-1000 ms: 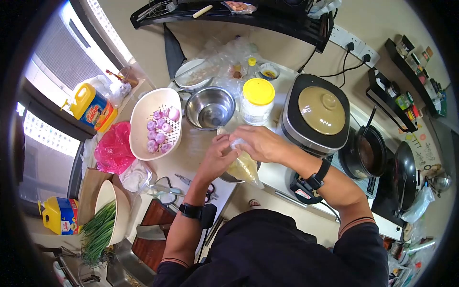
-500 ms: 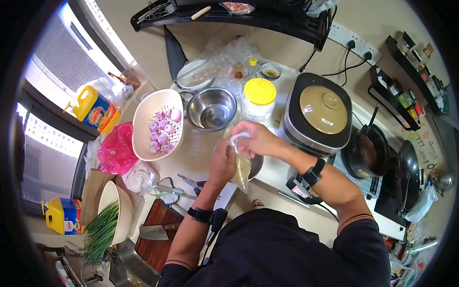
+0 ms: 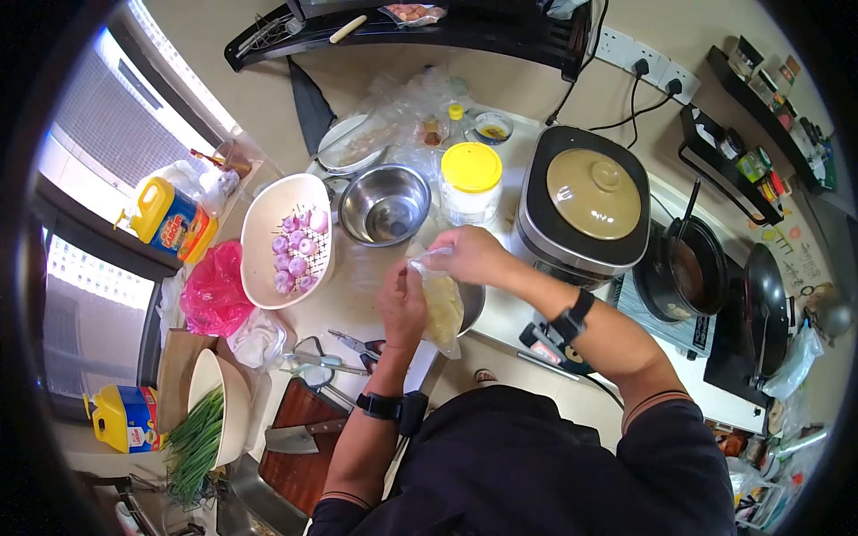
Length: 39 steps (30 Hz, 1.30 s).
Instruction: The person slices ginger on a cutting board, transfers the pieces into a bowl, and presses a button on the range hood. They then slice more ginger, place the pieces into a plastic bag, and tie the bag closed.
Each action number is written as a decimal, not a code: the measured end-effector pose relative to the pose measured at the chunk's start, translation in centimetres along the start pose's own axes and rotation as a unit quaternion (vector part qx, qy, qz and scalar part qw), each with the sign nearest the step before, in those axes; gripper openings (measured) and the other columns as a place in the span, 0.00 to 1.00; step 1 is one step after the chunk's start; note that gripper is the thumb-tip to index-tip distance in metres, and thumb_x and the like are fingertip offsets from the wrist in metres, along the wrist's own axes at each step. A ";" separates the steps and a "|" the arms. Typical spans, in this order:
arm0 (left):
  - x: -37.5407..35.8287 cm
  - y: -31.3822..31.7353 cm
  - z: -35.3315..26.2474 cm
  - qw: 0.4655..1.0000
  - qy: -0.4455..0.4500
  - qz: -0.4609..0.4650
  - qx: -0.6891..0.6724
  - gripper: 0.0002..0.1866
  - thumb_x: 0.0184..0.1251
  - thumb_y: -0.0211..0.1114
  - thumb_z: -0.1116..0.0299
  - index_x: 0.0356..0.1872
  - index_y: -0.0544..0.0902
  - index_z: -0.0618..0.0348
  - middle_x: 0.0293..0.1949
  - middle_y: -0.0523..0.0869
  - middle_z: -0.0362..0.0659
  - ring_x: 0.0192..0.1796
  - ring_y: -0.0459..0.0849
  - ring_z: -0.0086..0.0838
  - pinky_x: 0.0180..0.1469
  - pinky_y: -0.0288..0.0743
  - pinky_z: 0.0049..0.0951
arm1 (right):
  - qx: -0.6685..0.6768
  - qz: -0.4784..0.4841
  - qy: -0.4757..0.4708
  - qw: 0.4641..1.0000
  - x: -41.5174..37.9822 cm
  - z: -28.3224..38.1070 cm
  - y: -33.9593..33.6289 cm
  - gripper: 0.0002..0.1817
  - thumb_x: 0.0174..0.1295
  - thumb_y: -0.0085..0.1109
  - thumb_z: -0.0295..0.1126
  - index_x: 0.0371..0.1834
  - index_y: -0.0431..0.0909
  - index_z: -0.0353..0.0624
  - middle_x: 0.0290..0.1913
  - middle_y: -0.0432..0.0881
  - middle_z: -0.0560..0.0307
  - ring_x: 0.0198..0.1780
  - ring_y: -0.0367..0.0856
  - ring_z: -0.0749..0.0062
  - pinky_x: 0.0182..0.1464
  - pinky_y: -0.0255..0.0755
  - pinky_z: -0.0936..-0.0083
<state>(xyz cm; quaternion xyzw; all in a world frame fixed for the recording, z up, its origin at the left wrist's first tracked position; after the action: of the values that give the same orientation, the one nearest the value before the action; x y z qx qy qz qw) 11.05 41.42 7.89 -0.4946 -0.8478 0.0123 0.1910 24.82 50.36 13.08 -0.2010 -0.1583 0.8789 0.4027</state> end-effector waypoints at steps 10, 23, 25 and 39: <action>0.6 -0.4 -1.6 0.996 0.031 -0.010 0.078 0.07 0.67 0.68 0.73 0.44 0.84 0.61 0.37 0.85 0.50 0.41 0.84 0.45 0.47 0.77 0.39 | -0.060 -0.081 -0.185 0.978 -1.2 3.2 1.0 0.09 0.58 0.61 0.23 0.43 0.81 0.39 0.40 0.82 0.44 0.38 0.85 0.55 0.43 0.79 0.63; 2.6 -1.9 -0.3 0.937 -0.167 0.161 -0.262 0.10 0.71 0.63 0.74 0.48 0.86 0.64 0.79 0.62 0.49 0.79 0.60 0.32 0.77 0.51 0.35 | -0.069 -0.136 -0.293 0.944 -0.2 4.6 2.2 0.06 0.59 0.62 0.22 0.37 0.76 0.37 0.36 0.79 0.46 0.35 0.82 0.54 0.37 0.75 0.65; 2.6 -2.1 -0.3 0.908 -0.207 0.185 -0.314 0.11 0.71 0.63 0.74 0.50 0.87 0.65 0.81 0.58 0.49 0.82 0.55 0.33 0.79 0.48 0.36 | -0.065 -0.150 -0.271 0.949 -0.6 5.2 1.8 0.06 0.59 0.61 0.22 0.38 0.75 0.37 0.37 0.79 0.46 0.36 0.82 0.53 0.38 0.75 0.64; 2.7 -3.7 -1.8 0.960 -0.193 0.137 -0.152 0.08 0.75 0.64 0.69 0.42 0.87 0.63 0.43 0.85 0.35 0.43 0.80 0.19 0.50 0.71 0.22 | -0.207 -0.072 -0.288 0.932 -2.0 8.0 2.0 0.08 0.58 0.64 0.30 0.33 0.81 0.35 0.32 0.83 0.42 0.35 0.83 0.42 0.40 0.79 0.56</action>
<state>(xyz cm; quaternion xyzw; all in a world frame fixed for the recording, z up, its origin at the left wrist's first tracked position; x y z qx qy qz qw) 7.41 41.46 11.21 -0.6172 -0.7847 0.0044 -0.0574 20.83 46.61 19.61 -0.0060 -0.4596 0.8157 0.3512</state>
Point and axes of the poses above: each hand's wrist, its own x-axis towards the middle knuckle, its own y-axis out of the palm, z = x × y, the point moved 6 cm from there along x, towards the middle knuckle
